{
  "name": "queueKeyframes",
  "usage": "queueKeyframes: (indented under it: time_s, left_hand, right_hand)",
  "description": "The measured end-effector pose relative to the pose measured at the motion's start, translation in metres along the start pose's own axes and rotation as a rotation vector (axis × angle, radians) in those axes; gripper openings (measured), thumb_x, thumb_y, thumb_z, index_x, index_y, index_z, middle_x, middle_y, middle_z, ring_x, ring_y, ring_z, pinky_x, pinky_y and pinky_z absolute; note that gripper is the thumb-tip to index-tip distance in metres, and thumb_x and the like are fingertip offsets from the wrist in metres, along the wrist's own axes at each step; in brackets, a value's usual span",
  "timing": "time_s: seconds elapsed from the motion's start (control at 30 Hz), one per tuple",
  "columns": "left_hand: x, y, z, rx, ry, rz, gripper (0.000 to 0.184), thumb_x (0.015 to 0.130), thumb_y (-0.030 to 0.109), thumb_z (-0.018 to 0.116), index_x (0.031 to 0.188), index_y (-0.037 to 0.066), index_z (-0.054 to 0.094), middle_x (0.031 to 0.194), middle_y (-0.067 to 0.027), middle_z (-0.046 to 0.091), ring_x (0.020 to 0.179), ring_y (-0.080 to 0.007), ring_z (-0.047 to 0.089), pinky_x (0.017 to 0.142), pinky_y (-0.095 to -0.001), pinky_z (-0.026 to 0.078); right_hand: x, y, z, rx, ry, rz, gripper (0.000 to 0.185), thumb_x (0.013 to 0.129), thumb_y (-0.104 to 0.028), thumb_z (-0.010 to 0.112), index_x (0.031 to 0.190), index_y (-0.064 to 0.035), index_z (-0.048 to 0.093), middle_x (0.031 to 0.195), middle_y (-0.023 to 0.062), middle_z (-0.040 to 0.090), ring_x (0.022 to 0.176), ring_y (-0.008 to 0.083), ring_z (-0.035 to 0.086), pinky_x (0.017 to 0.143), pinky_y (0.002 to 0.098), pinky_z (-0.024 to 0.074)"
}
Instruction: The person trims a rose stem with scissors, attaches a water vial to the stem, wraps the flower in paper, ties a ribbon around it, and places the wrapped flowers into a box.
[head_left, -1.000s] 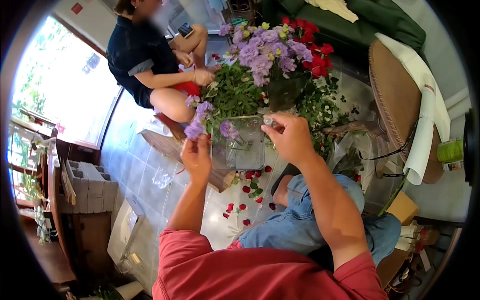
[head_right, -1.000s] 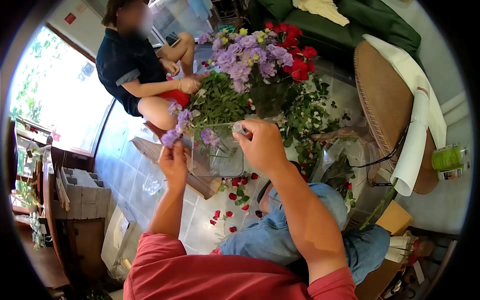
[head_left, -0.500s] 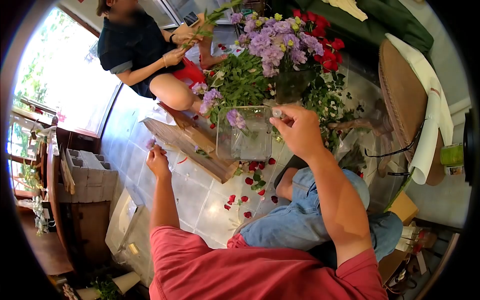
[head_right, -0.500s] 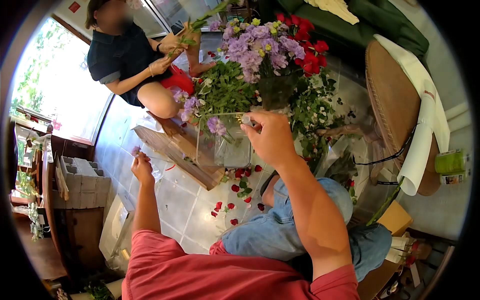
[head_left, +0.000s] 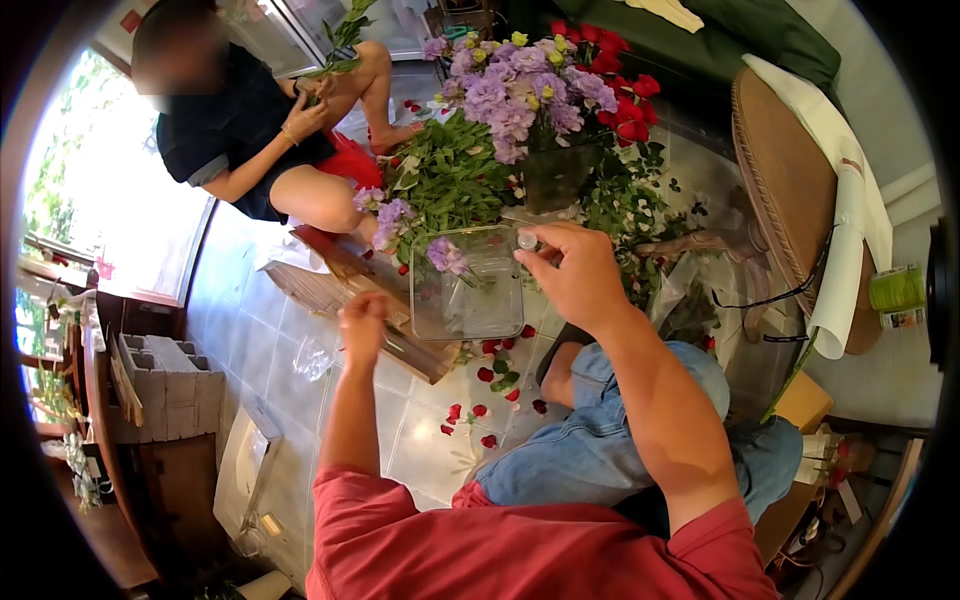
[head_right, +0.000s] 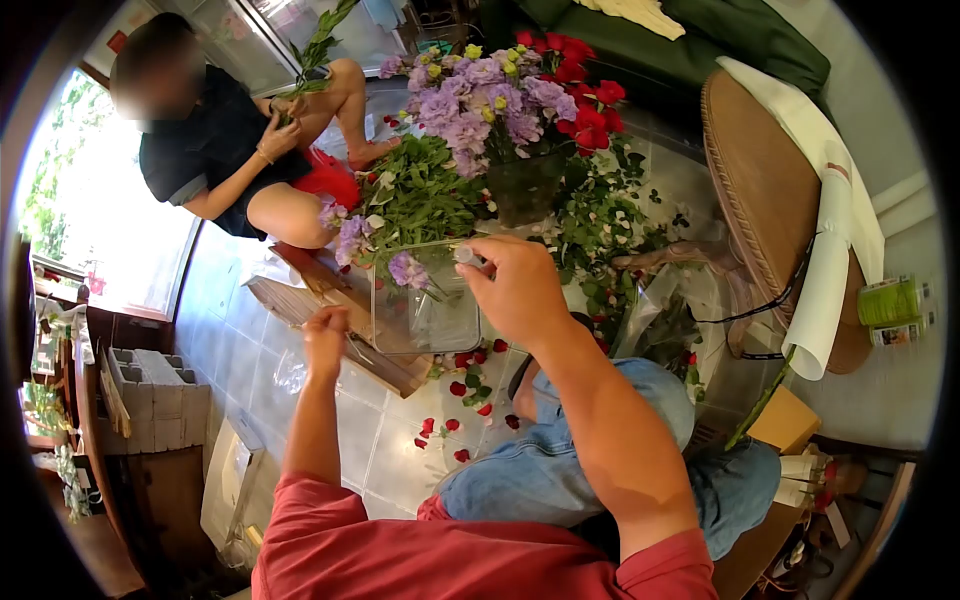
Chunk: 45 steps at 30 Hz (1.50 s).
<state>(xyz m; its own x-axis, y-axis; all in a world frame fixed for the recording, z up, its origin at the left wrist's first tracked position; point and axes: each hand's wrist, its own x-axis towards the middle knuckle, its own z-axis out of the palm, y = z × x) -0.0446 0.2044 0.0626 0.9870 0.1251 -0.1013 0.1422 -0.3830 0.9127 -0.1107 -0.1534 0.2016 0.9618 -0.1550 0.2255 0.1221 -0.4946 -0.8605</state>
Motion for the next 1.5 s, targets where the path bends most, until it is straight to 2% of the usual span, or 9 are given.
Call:
queueKeyframes:
  time_s: [0.2, 0.27, 0.4, 0.5, 0.57, 0.8, 0.87, 1.17, 1.5]
  left_hand:
    - [0.004, 0.026, 0.105, 0.747, -0.566, 0.17, 0.025, 0.09, 0.022, 0.074, 0.09, -0.003, 0.073, 0.076, -0.0111, 0.069, 0.064, -0.017, 0.063, 0.058, -0.0333, 0.05]
    - [0.023, 0.017, 0.126, 0.518, -0.773, -0.493, 0.04, 0.089, 0.036, 0.077, 0.096, -0.003, 0.07, 0.074, -0.0106, 0.065, 0.06, -0.0188, 0.06, 0.053, -0.0355, 0.047]
    - [0.025, 0.003, 0.151, 0.337, -0.514, -0.371, 0.046, 0.089, 0.041, 0.078, 0.105, -0.001, 0.067, 0.075, -0.0099, 0.062, 0.056, -0.0193, 0.056, 0.049, -0.0362, 0.044]
    - [0.053, -0.026, 0.168, 0.574, -0.38, -0.509, 0.057, 0.086, 0.041, 0.078, 0.125, 0.001, 0.067, 0.101, -0.0217, 0.073, 0.072, -0.0283, 0.071, 0.065, -0.0407, 0.056]
    - [0.073, -0.081, 0.18, 0.526, -0.14, 0.079, 0.046, 0.088, 0.038, 0.076, 0.119, 0.004, 0.069, 0.103, -0.021, 0.074, 0.077, -0.0334, 0.072, 0.077, -0.045, 0.055]
    - [0.038, 0.028, 0.135, 0.466, -0.288, 0.183, 0.031, 0.091, 0.031, 0.073, 0.101, 0.002, 0.069, 0.101, -0.0189, 0.075, 0.088, -0.0352, 0.072, 0.085, -0.0439, 0.054]
    - [0.023, 0.053, 0.113, 0.329, -0.15, 0.456, 0.024, 0.093, 0.025, 0.072, 0.096, 0.001, 0.07, 0.091, -0.0158, 0.075, 0.084, -0.0303, 0.072, 0.079, -0.0414, 0.054]
    - [0.017, 0.137, 0.026, 0.232, -0.082, 0.226, 0.028, 0.093, 0.024, 0.074, 0.088, -0.004, 0.071, 0.071, -0.0088, 0.068, 0.063, -0.0161, 0.063, 0.06, -0.0339, 0.049]
    - [0.031, 0.155, -0.099, -0.185, -0.067, -0.135, 0.02, 0.097, 0.02, 0.069, 0.089, 0.001, 0.071, 0.062, 0.0038, 0.052, 0.043, -0.003, 0.034, 0.039, -0.0216, 0.022]
  right_hand:
    - [-0.002, -0.006, 0.01, 0.039, -0.034, -0.06, 0.024, 0.086, -0.011, 0.076, 0.108, -0.0026, 0.074, 0.091, 0.0157, 0.072, 0.075, 0.0308, 0.069, 0.069, 0.0395, 0.0542]
    - [-0.004, -0.005, 0.011, 0.048, -0.063, -0.038, 0.025, 0.086, -0.012, 0.076, 0.109, -0.0031, 0.075, 0.091, 0.0152, 0.072, 0.074, 0.0311, 0.069, 0.069, 0.04, 0.0542]
    - [-0.005, -0.004, 0.005, 0.036, -0.06, -0.034, 0.029, 0.086, -0.008, 0.078, 0.113, 0.0018, 0.074, 0.099, 0.0164, 0.075, 0.077, 0.0245, 0.074, 0.069, 0.0331, 0.0565]
    - [-0.006, 0.0, 0.004, 0.034, -0.032, -0.067, 0.029, 0.086, -0.009, 0.078, 0.113, 0.0012, 0.074, 0.1, 0.0167, 0.075, 0.078, 0.0256, 0.074, 0.069, 0.0339, 0.0565]
    - [-0.003, 0.002, 0.003, 0.037, -0.021, -0.094, 0.029, 0.086, -0.01, 0.078, 0.113, 0.0009, 0.074, 0.1, 0.0173, 0.074, 0.078, 0.0261, 0.074, 0.069, 0.0348, 0.056]
    - [0.0, 0.002, -0.003, 0.019, 0.018, -0.105, 0.029, 0.085, -0.011, 0.078, 0.112, 0.0001, 0.074, 0.099, 0.0174, 0.074, 0.076, 0.0272, 0.074, 0.067, 0.0362, 0.0558]
    - [0.0, -0.001, -0.004, 0.038, 0.014, -0.072, 0.018, 0.088, -0.015, 0.073, 0.104, -0.0065, 0.075, 0.095, 0.0156, 0.072, 0.087, 0.0381, 0.069, 0.076, 0.0472, 0.055]
    - [-0.006, -0.003, -0.002, 0.05, -0.001, -0.107, 0.029, 0.085, -0.008, 0.078, 0.113, -0.0002, 0.074, 0.095, 0.0162, 0.074, 0.075, 0.0255, 0.074, 0.068, 0.034, 0.0562]
    - [-0.007, -0.003, -0.001, 0.056, -0.025, -0.036, 0.025, 0.086, -0.012, 0.076, 0.109, -0.0036, 0.075, 0.091, 0.0148, 0.072, 0.079, 0.0317, 0.069, 0.071, 0.0421, 0.0536]
